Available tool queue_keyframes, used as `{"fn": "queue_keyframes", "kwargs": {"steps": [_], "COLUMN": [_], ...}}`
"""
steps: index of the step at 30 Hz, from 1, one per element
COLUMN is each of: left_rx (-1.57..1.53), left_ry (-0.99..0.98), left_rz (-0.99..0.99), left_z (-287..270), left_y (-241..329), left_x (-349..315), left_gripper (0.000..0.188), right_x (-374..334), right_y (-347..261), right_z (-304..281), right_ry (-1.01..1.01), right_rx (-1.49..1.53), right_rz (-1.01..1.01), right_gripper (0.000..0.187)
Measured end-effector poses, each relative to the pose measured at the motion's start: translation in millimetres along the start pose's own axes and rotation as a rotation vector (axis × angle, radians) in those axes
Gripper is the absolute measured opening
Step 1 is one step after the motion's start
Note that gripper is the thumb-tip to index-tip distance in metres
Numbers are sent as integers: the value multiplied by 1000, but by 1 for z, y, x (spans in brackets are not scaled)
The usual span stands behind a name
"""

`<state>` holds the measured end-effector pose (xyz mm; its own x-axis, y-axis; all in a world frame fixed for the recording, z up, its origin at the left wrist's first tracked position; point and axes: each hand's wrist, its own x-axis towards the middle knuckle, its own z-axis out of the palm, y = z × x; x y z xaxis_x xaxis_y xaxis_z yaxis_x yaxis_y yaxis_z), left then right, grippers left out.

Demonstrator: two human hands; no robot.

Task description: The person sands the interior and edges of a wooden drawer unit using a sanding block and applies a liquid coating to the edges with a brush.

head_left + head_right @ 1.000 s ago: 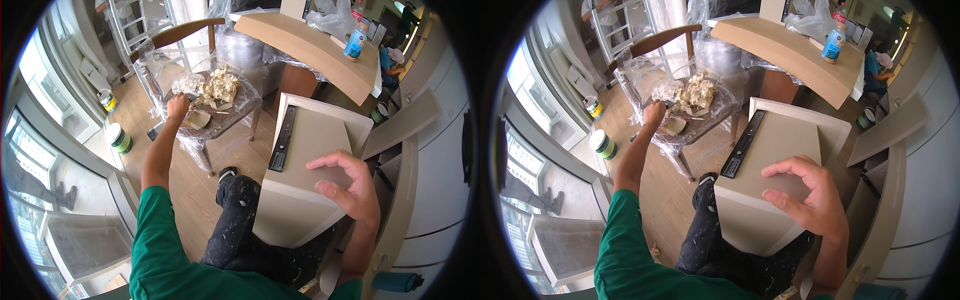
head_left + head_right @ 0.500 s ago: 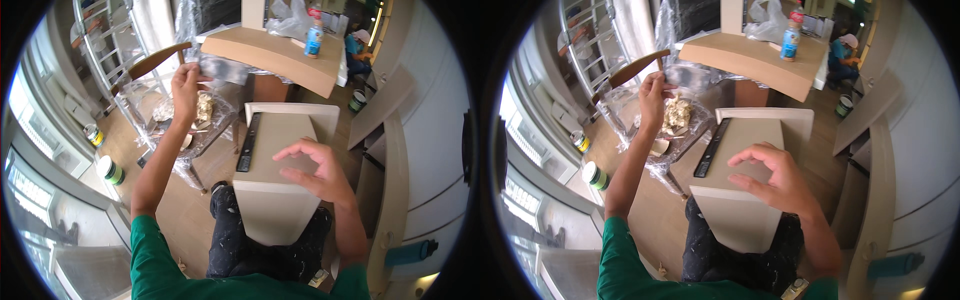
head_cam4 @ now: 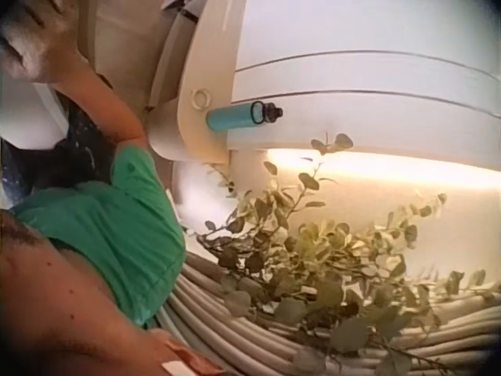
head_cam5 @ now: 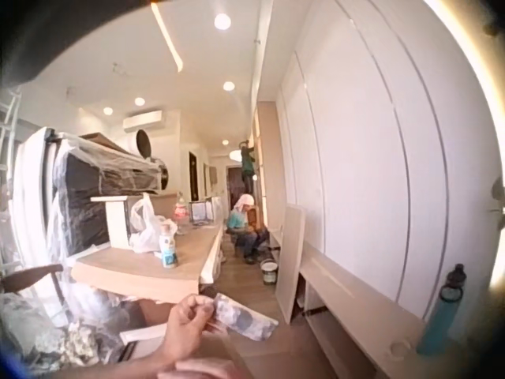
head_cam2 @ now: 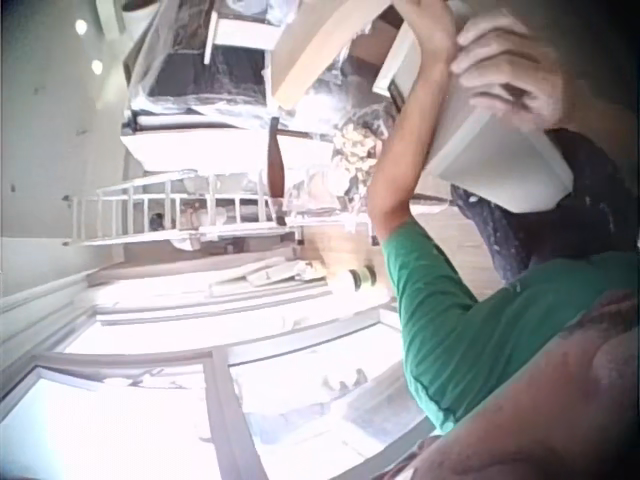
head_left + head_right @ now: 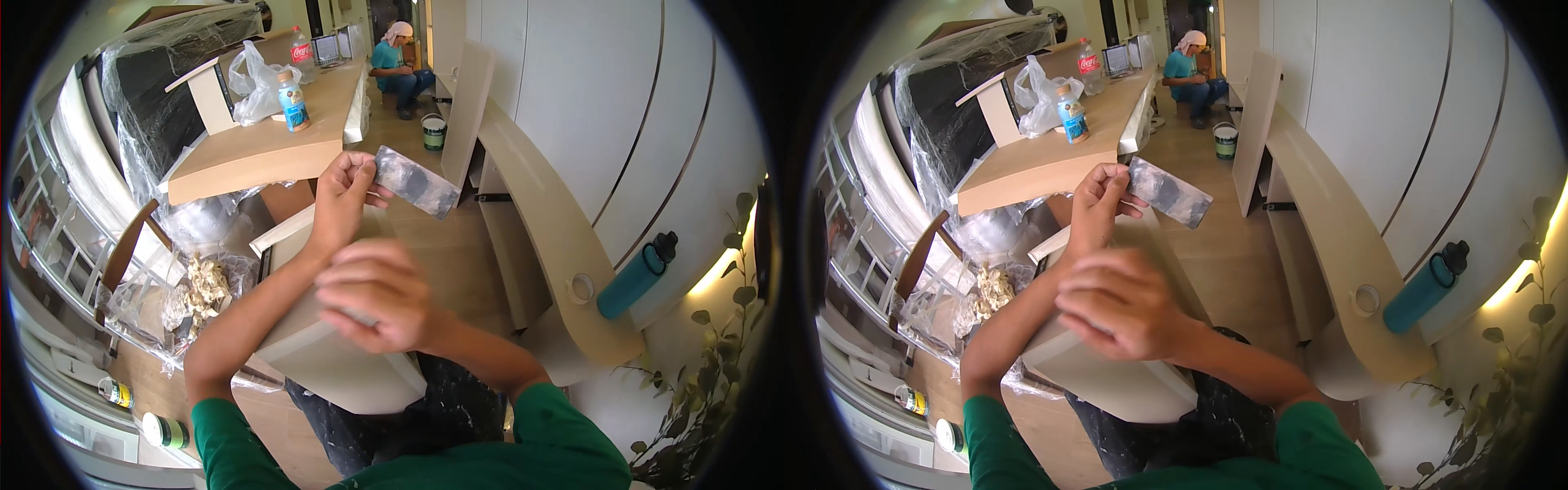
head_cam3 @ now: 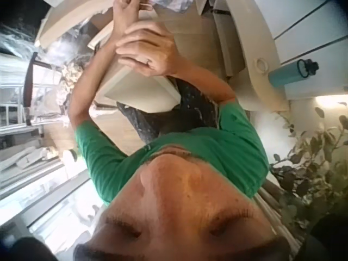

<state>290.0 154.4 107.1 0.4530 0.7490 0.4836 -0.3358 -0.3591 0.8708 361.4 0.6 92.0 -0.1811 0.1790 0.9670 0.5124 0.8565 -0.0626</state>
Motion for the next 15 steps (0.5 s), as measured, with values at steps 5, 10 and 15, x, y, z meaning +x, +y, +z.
{"fn": "queue_keyframes", "kwargs": {"steps": [5,10,15], "left_rx": [41,28,20], "left_ry": [-79,-212,-293], "left_rz": [-56,-125,-40], "left_z": [12,16,18], "left_y": [-2,3,4], "left_x": [-14,-22,-29], "left_gripper": [20,26,51], "right_x": [-21,-59,-58], "right_y": [39,70,57], "right_z": [-73,-76,-61], "right_ry": [-41,19,202], "right_rx": [-608,-169,457], "right_rz": [334,585,915], "right_gripper": [61,60,55]}}
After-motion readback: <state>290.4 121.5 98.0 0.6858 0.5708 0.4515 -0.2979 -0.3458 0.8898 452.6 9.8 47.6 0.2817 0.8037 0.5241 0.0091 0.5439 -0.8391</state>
